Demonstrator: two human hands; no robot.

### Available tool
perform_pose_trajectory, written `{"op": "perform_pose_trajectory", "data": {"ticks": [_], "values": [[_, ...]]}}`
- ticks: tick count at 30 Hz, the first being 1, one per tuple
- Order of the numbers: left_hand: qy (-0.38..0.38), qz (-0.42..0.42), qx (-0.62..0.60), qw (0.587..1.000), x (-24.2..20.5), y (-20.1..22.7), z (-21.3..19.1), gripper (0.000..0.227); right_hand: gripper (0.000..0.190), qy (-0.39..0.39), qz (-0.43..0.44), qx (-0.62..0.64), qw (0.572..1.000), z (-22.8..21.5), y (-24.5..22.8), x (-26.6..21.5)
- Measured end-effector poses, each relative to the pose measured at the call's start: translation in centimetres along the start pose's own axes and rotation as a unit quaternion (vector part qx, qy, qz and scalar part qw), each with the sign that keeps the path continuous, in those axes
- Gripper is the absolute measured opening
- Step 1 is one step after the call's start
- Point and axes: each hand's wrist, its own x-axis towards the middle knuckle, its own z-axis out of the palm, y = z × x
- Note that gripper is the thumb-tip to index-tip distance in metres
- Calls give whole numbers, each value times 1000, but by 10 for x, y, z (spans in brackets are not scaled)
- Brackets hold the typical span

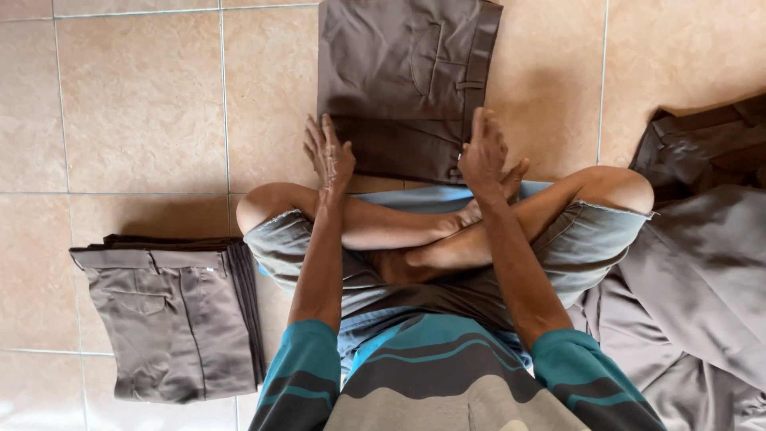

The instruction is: Folding brown trousers while sitting on the floor.

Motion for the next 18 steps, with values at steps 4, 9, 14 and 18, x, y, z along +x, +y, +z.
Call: {"op": "perform_pose_trajectory", "data": {"ticks": [4, 9, 14, 18], "values": [[-106, 34, 36, 993, 0, -19, 13, 77, 72, -109, -87, -129, 982, 51, 31, 14], [-123, 14, 20, 992, 6, -11, 9, 76, 43, -24, -65, 8, 998, 57, 56, 36], [-84, -58, -91, 991, 20, -26, 26, 59, 69, -18, 132, 95, 987, 98, 105, 52], [38, -126, -93, 987, 44, -72, 65, 48, 70, -29, 95, 186, 978, 125, 139, 83]]}}
